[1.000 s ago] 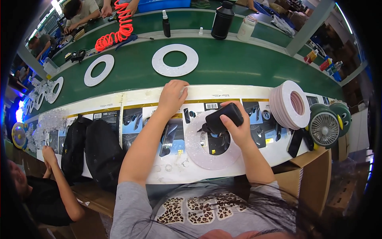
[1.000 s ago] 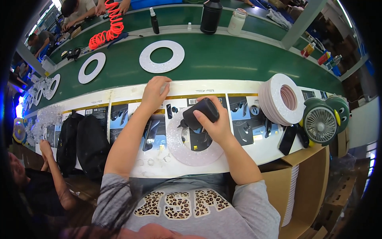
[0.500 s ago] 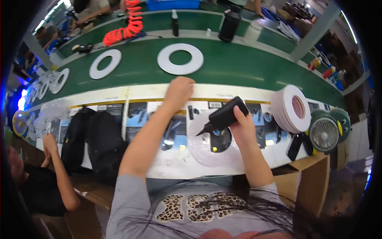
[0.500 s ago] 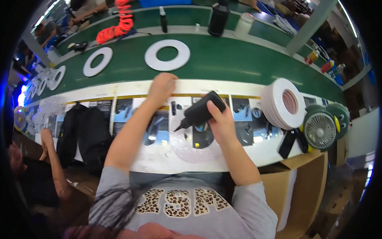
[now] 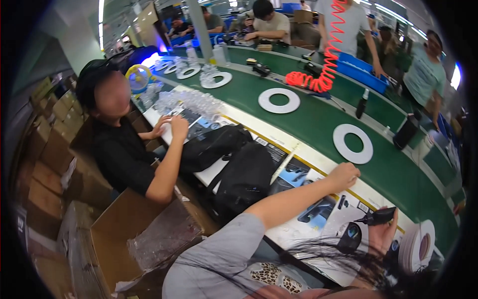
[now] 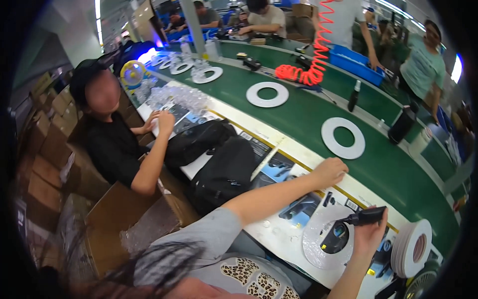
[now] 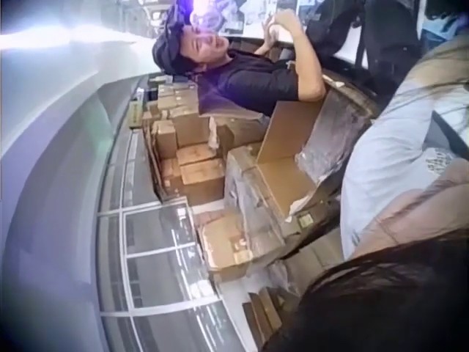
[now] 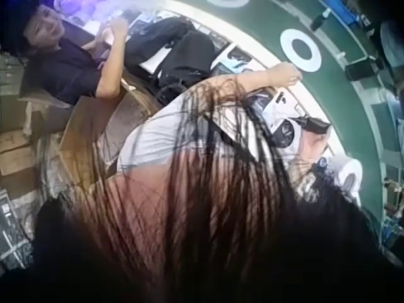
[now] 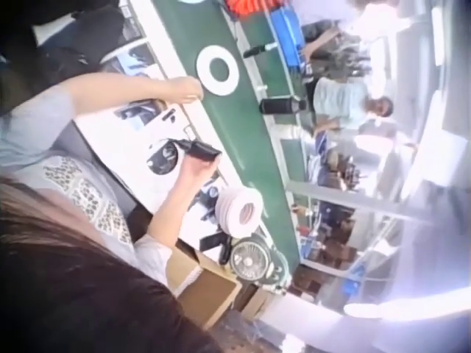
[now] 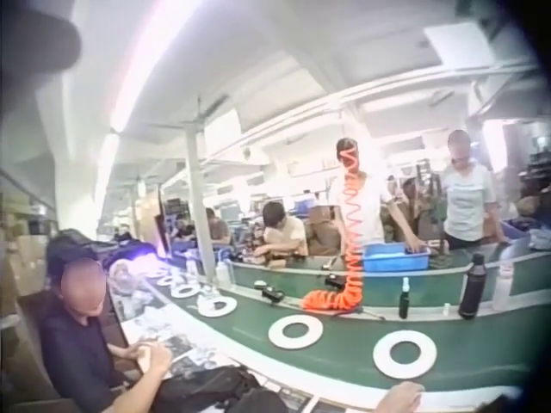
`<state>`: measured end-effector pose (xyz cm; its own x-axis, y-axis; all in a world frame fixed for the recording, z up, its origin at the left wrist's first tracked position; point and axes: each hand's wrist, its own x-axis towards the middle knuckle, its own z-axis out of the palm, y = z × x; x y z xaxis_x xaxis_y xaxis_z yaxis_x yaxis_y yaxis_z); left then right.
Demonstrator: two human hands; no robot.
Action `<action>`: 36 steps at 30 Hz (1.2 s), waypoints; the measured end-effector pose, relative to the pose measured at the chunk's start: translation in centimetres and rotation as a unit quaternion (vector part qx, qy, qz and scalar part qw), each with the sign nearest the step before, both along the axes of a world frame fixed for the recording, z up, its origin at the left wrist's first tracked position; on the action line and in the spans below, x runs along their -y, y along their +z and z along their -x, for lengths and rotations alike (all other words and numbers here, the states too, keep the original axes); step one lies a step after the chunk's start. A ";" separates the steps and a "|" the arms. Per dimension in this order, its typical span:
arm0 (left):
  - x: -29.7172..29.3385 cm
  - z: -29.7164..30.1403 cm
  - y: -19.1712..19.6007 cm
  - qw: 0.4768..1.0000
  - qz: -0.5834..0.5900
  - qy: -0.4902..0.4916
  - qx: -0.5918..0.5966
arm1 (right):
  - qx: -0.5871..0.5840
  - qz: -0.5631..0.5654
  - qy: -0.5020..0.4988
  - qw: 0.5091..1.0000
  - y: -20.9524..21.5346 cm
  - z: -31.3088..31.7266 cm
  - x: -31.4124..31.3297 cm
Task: Applying a liquid adhesive or sealant to circular lighting fixture components on an assembly line.
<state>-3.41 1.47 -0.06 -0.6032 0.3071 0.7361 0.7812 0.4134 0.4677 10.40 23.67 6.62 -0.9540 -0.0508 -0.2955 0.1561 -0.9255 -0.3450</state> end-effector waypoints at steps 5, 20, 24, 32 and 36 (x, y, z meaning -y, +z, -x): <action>0.9 -0.2 0.5 0.999 0.019 0.020 0.026 | -0.024 0.008 -0.056 0.998 0.8 0.7 2.0; 0.6 -0.2 0.2 0.998 0.047 0.014 0.032 | 0.003 0.171 -0.052 0.984 -0.3 -0.8 0.0; 0.4 0.1 0.0 1.000 0.013 0.013 0.005 | -0.098 0.084 -0.005 0.992 -1.5 -0.6 -1.4; 0.4 -0.2 0.1 0.999 0.028 0.009 0.025 | -0.078 0.162 -0.012 0.984 -0.9 0.2 -0.5; 0.5 -0.1 0.2 0.999 0.033 0.016 0.026 | -0.037 0.174 -0.034 0.983 0.1 -0.1 0.2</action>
<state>-3.33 0.95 0.14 -0.6504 0.3340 0.6822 0.7425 0.4693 0.4780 10.55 23.50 6.71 -0.9769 -0.0730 -0.2008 0.0771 -0.9969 -0.0127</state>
